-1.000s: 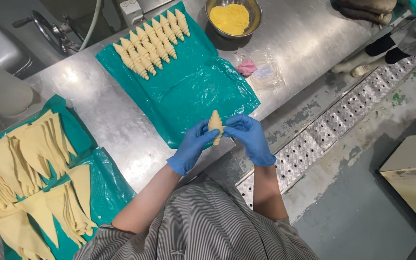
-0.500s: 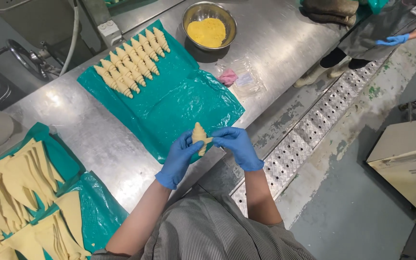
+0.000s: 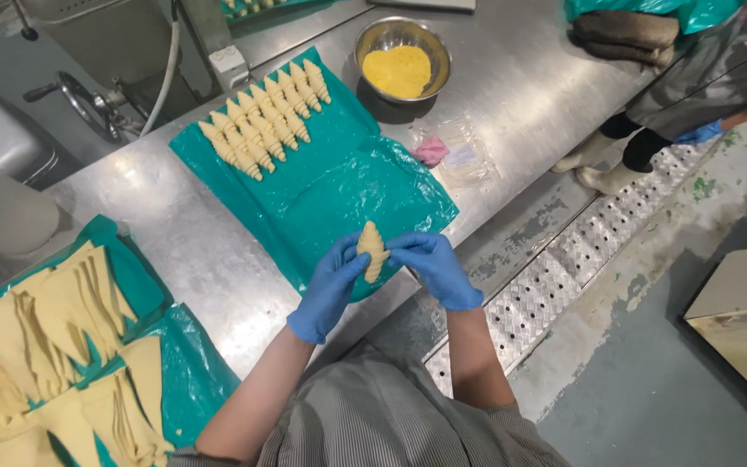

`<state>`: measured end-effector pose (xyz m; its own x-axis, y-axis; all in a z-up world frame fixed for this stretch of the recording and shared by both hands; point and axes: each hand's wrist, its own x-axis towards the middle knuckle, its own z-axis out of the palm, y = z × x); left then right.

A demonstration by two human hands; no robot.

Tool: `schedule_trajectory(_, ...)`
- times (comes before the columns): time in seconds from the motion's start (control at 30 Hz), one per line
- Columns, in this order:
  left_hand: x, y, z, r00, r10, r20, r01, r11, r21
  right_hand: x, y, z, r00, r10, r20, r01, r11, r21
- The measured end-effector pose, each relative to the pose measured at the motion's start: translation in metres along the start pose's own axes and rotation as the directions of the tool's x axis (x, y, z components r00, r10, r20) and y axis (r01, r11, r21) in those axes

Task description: Rolling pre-cut triangular pieces of dough into croissant shapes on a metal workbench.

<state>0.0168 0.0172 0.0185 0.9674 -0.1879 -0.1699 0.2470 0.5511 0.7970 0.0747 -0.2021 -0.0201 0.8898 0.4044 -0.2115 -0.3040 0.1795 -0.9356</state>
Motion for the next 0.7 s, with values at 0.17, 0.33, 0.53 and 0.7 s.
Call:
schedule_trajectory(0.17, -0.001, -0.005, -0.006, 0.999, -0.028, 0.041, 0.034, 0.988, -0.151, 0.001, -0.013, 0.014, 0.997, -0.083, 0.004, 0.082, 0.993, 0.082)
schedule_trajectory(0.33, 0.003, -0.007, -0.003, 0.994, -0.045, 0.1, 0.068, 0.969, -0.239, -0.001, -0.008, 0.013, 0.994, -0.101, -0.049, 0.1, 0.995, -0.013)
schedule_trajectory(0.53, 0.011, -0.006, -0.001, 0.985, -0.083, 0.148, 0.116, 0.967, -0.225, -0.001, 0.002, -0.001, 0.988, -0.114, -0.101, 0.11, 0.993, -0.041)
schedule_trajectory(0.7, 0.013, 0.007, 0.008, 0.952, -0.182, 0.245, 0.261, 0.902, -0.343, -0.003, -0.017, 0.006, 0.988, -0.135, 0.069, 0.136, 0.991, -0.018)
